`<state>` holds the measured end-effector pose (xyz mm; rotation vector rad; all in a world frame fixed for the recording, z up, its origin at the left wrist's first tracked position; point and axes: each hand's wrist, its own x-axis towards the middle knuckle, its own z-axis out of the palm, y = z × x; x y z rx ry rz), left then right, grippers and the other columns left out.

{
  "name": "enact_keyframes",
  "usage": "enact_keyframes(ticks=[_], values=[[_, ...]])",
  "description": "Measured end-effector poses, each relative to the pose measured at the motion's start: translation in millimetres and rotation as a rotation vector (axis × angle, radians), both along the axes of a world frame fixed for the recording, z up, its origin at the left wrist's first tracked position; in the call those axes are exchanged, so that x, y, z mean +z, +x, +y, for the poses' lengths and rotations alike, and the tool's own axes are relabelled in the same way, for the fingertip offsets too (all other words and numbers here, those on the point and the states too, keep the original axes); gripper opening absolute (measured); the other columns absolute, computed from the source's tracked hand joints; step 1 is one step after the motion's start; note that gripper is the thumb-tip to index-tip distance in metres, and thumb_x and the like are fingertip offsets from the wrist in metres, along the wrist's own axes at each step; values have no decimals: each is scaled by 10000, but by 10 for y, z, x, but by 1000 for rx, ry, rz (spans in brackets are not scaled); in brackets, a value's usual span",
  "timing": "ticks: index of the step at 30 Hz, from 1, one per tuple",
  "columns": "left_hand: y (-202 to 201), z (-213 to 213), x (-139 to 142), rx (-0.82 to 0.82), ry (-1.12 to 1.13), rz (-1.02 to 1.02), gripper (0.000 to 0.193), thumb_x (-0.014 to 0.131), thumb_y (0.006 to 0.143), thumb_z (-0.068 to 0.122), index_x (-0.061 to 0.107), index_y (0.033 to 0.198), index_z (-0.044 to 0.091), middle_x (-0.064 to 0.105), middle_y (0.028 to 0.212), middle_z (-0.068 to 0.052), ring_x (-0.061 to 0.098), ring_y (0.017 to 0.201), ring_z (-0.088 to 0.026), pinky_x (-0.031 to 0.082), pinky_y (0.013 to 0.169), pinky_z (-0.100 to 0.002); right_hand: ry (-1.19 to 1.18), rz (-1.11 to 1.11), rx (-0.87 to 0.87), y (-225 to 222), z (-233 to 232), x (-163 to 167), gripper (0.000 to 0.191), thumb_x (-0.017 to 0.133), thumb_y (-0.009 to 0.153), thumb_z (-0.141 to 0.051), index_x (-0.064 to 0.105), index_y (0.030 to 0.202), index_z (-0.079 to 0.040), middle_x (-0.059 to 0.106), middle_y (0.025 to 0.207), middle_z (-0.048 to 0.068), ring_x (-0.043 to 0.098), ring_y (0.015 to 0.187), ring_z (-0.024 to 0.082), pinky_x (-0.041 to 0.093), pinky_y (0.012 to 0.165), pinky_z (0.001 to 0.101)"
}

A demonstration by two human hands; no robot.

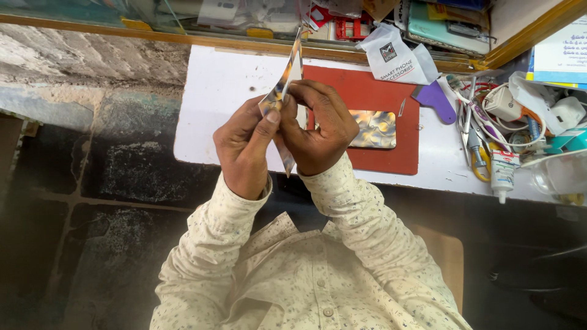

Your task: The person peels a printed decorative skin from its white backing sheet and aligns it onto the back of a phone case on the work mat, pressing it into place. They then lean back in a chair and smooth and press the skin edges over the case resting on their lap.

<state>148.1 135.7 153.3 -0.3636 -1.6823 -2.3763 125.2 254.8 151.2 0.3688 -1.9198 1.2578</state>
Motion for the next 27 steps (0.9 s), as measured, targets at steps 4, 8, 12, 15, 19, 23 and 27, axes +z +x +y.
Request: enact_keyframes(ticks=[4, 8, 12, 15, 19, 23, 27], values=[[-10, 18, -26, -11, -6, 10, 255, 591, 1095, 99, 686, 1180, -122, 698, 1238, -177, 662, 738, -120, 536, 614, -242, -2, -13, -4, -5, 6, -13, 187, 778, 951, -64, 703, 1098, 24, 730, 1104, 140, 765, 981, 220, 639, 828, 291], [-14, 30, -32, -23, 9, 1, 255, 583, 1085, 95, 679, 1184, -120, 701, 1214, -176, 664, 730, -111, 543, 587, -239, -35, -36, 0, -20, 10, -32, 175, 767, 952, -64, 702, 1085, 28, 725, 1102, 133, 760, 967, 210, 644, 853, 302], [-29, 25, -40, -3, -18, 5, 260, 578, 1089, 90, 672, 1207, -122, 705, 1196, -178, 660, 739, -106, 549, 612, -238, -46, -52, -3, -40, 5, -44, 160, 755, 940, -61, 695, 1055, 32, 720, 1074, 121, 749, 938, 200, 636, 854, 304], [-35, 18, -52, 21, -42, 3, 263, 581, 1098, 91, 674, 1230, -117, 710, 1145, -166, 644, 738, -99, 542, 653, -233, -73, -80, -15, -62, -3, -57, 132, 736, 945, -45, 698, 1051, 24, 723, 1077, 114, 753, 947, 192, 639, 873, 305], [-42, -27, -47, 39, -34, -42, 276, 593, 1093, 99, 677, 1264, -100, 716, 1006, -131, 612, 714, -86, 518, 653, -223, -163, -118, 61, -111, 15, -66, 103, 714, 955, -13, 700, 1050, 24, 721, 1061, 103, 743, 938, 170, 634, 866, 290], [-73, -37, -34, 117, -113, 33, 263, 600, 1090, 108, 685, 1227, -100, 719, 1152, -130, 624, 858, -88, 520, 749, -214, -243, -140, 129, -139, 13, -82, 104, 678, 945, 26, 696, 1048, 27, 713, 1055, 93, 736, 945, 149, 636, 882, 280], [-110, -86, -2, 133, -139, 44, 248, 600, 1083, 101, 690, 1215, -89, 733, 1168, -129, 689, 987, -118, 559, 858, -226, -255, -193, 155, -165, 23, -77, 100, 661, 939, 57, 701, 1027, 34, 713, 1020, 87, 729, 917, 140, 630, 861, 268]])
